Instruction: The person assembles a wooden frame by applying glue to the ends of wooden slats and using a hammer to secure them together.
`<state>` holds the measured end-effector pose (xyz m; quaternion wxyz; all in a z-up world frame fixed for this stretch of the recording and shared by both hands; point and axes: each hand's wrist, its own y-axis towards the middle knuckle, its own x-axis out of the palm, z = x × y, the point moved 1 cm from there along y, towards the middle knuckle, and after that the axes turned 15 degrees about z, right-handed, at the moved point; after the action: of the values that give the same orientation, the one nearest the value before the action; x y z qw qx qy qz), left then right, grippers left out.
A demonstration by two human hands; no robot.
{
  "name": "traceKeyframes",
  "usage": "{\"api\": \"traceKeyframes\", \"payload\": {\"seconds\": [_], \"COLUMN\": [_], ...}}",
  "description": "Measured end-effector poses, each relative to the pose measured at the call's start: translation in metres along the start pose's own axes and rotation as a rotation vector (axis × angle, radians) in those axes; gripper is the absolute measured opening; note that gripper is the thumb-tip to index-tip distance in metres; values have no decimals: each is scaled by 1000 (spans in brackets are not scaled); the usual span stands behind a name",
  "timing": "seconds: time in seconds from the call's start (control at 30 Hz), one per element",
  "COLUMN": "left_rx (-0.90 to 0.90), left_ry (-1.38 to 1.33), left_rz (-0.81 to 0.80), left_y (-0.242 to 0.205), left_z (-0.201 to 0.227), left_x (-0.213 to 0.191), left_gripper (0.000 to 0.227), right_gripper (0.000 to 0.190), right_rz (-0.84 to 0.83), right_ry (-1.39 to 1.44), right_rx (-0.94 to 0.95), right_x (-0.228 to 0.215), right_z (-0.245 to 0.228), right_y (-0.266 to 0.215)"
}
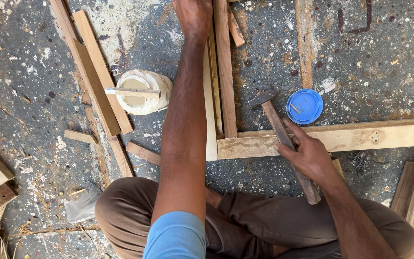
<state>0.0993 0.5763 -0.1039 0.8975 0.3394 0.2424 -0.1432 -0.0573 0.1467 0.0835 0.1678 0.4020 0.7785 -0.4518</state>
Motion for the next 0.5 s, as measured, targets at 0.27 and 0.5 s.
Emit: {"api": "traceKeyframes", "payload": {"seconds": [0.27,0.5], "left_rx": [27,129], "left_ry": [-211,-203], "left_rz": [101,187], "left_y": [5,6], "left_z": [24,29], "left_x": [-20,-21], "left_gripper": [7,8], "right_gripper": [82,79], "right_rz": [-134,-57], "right_ry": [554,584], "right_rx": [182,63], "right_x": [10,4], "right_z": [7,-7], "right_y": [-10,-17]}}
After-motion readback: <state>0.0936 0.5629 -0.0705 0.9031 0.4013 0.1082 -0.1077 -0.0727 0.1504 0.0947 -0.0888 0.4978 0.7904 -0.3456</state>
